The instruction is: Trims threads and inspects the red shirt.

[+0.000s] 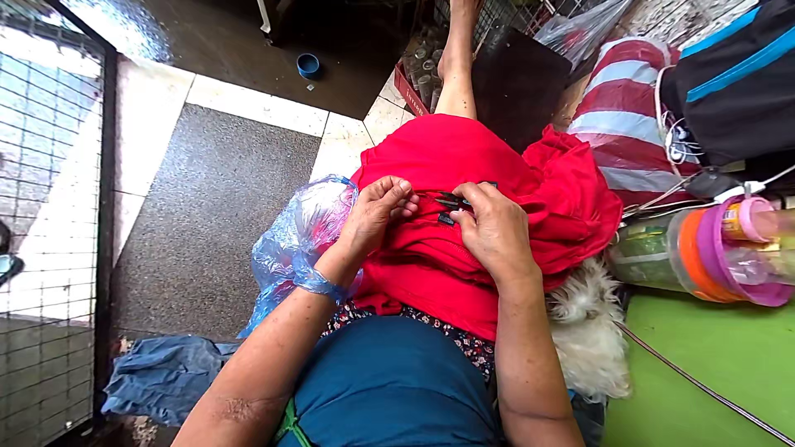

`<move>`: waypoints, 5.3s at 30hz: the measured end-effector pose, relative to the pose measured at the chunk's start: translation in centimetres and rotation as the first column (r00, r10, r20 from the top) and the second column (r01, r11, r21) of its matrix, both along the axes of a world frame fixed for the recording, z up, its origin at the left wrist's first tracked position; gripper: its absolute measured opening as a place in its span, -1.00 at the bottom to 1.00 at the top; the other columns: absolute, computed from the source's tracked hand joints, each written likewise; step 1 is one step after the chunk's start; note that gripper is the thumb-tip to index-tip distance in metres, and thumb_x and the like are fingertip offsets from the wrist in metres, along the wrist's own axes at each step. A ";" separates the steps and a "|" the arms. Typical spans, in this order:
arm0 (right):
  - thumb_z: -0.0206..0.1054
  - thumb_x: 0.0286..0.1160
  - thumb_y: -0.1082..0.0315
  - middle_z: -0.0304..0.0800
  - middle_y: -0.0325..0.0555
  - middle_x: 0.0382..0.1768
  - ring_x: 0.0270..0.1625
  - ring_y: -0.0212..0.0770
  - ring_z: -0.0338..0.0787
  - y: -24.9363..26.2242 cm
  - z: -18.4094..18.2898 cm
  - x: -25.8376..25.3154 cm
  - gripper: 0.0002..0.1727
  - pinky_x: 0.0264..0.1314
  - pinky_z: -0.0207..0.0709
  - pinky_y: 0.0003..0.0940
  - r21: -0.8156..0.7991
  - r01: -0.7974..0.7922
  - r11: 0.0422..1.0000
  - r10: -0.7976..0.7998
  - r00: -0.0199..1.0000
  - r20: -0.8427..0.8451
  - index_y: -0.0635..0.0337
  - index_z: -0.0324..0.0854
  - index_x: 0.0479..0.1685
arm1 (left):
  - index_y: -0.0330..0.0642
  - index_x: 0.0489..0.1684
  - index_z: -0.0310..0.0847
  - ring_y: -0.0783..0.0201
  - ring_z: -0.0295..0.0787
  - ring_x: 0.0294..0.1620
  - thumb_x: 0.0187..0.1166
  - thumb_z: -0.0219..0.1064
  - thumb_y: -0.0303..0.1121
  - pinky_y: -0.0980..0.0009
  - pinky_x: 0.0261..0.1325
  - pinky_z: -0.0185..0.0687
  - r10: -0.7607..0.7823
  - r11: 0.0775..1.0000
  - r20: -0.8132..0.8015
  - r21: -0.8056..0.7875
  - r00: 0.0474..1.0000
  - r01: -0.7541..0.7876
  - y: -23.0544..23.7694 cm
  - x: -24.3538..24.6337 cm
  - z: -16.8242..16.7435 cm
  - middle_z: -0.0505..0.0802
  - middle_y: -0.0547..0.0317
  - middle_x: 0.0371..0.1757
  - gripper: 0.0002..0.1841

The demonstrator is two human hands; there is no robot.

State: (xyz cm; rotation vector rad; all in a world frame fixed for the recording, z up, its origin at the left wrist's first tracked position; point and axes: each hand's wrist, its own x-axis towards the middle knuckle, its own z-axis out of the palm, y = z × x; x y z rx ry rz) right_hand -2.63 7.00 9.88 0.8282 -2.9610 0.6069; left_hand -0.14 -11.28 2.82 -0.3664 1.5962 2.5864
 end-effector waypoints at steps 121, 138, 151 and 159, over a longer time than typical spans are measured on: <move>0.49 0.35 0.55 0.78 0.24 -0.11 -0.14 0.04 0.81 2.5 -4.1 -5.5 -0.85 -0.13 0.66 -0.12 -0.296 0.060 0.953 -0.114 0.979 -0.169 0.43 0.73 -0.16 | -0.40 0.14 0.74 0.01 0.77 -0.16 0.51 0.41 -0.46 0.16 -0.02 0.67 -0.038 0.464 -0.404 -0.817 0.914 -0.342 -0.3 -1.5 -2.5 0.83 -0.20 -0.09 -0.71; 0.34 0.54 0.37 0.78 0.08 -0.05 -0.02 -0.01 0.80 1.5 -2.1 -5.1 -0.68 0.03 0.62 0.05 -0.206 -0.107 0.973 0.158 0.955 0.250 0.27 0.59 0.23 | -0.41 -0.12 0.78 0.19 0.85 -0.13 0.66 0.28 -0.47 0.32 0.11 0.71 -0.206 0.573 -0.502 -0.758 0.840 -0.312 -0.9 -2.8 -3.7 0.88 -0.11 -0.19 -0.82; 0.36 0.54 0.46 0.68 0.22 -0.13 -0.09 0.22 0.76 -2.3 -0.2 -4.3 -0.78 -0.06 0.51 0.20 0.226 -0.154 0.962 0.099 0.966 0.238 0.17 0.77 0.09 | -0.39 -0.09 0.76 0.05 0.85 -0.14 0.67 0.26 -0.48 0.23 0.03 0.72 -0.152 0.505 -0.510 -0.776 0.846 -0.378 0.0 -1.8 -3.0 0.86 -0.18 -0.15 -0.83; 0.29 0.61 0.41 0.81 0.09 -0.11 -0.12 -0.05 0.82 -0.1 -2.6 -4.8 -0.75 -0.03 0.65 -0.02 -0.255 0.009 0.967 0.040 0.982 0.186 0.29 0.69 0.16 | -0.37 -0.12 0.78 0.33 0.74 -0.15 0.64 0.32 -0.41 0.45 0.05 0.64 0.005 0.650 -0.419 -0.688 0.908 -0.322 -0.1 -2.0 -3.0 0.80 -0.03 -0.18 -0.81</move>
